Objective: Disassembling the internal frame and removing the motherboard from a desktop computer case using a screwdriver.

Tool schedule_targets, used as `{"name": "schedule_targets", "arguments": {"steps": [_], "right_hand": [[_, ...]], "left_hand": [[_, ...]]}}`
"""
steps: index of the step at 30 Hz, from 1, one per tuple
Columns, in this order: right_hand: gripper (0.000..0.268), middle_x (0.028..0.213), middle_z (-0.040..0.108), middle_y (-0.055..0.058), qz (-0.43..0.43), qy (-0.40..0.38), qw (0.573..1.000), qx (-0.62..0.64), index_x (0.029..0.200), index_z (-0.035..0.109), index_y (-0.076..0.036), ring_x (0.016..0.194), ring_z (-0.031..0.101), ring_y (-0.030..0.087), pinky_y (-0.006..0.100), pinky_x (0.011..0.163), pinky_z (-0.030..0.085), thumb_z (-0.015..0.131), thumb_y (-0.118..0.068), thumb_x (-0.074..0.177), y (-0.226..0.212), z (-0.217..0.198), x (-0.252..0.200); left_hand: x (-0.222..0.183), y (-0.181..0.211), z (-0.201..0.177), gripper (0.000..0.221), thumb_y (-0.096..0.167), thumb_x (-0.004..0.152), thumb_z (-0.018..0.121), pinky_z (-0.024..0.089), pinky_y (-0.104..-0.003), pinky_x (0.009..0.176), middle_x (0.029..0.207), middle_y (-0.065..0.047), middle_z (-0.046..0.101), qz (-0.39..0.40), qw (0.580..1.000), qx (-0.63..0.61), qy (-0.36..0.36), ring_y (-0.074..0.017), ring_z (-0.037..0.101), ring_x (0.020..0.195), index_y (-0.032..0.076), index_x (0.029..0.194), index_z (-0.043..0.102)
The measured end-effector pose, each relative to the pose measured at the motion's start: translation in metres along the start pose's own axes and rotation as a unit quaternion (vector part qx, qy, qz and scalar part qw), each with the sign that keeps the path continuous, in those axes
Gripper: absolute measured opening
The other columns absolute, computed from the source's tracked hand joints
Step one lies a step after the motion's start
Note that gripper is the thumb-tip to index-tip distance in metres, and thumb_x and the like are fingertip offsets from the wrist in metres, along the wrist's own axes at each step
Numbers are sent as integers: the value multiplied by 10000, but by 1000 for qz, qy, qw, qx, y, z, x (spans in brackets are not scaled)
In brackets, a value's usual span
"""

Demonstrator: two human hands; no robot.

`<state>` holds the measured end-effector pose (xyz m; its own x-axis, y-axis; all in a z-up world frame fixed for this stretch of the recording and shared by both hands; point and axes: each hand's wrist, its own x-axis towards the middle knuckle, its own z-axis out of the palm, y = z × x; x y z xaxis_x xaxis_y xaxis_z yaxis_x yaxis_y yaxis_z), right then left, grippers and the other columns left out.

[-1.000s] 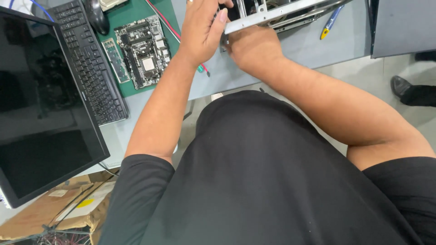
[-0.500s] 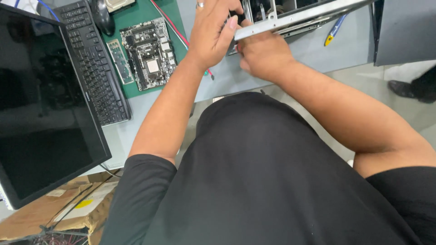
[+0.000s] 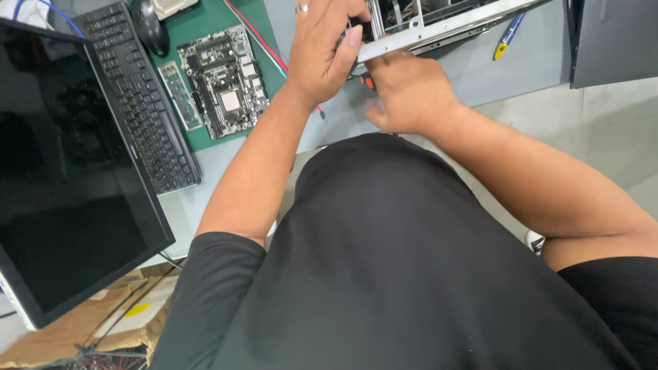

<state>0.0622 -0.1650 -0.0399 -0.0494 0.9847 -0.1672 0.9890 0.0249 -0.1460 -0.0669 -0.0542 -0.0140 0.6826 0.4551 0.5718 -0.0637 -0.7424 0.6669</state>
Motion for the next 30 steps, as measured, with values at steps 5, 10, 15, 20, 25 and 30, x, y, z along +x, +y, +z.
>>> {"name": "schedule_targets", "arguments": {"steps": [5,10,15,20,25,30], "right_hand": [[258,637,576,-31,-7,125,981,-149,903,559,-183,437,567,203,319,330,367,500,-434,910,3,17,1],[705,1177,431,202,-12,82,997,-7,1223,418,-52,783,553,352,431,375,460,598,-378,624,-2,2,-2],[368,735,601,16,65,64,995,-50,1123,465,-159,574,584,263,374,356,406,525,-363,822,-11,7,2],[344,1007,385,89,80,15,985,150,900,444,-121,698,490,323,444,332,400,598,-124,592,-19,-23,7],[92,892,584,54,79,-4,997,-6,822,584,-161,668,583,310,415,393,445,525,-231,830,-12,-4,9],[376,1055,448,164,38,-42,997,43,1065,508,-86,833,510,375,478,473,475,587,-204,716,-11,-3,5]], "left_hand": [[3,-3,1,368,324,932,223,239,-365,828,815,-51,447,12,1000,2,9,-225,390,803,63,865,474],[4,-10,1,340,295,923,273,274,-418,877,1127,-78,474,23,999,9,32,-302,366,1045,74,847,520],[-2,-21,5,327,290,914,297,252,-477,971,1158,-78,462,27,999,-8,28,-379,248,1216,72,864,535],[-3,-26,5,326,316,919,301,254,-460,950,1179,-45,447,21,1000,-10,21,-344,244,1230,90,871,531],[-1,-27,3,329,330,920,285,259,-418,833,1128,-37,450,39,999,16,27,-250,345,1034,107,866,521],[4,-27,-5,284,287,913,287,239,-381,784,936,-62,438,44,999,8,15,-256,356,831,95,861,489]]}}
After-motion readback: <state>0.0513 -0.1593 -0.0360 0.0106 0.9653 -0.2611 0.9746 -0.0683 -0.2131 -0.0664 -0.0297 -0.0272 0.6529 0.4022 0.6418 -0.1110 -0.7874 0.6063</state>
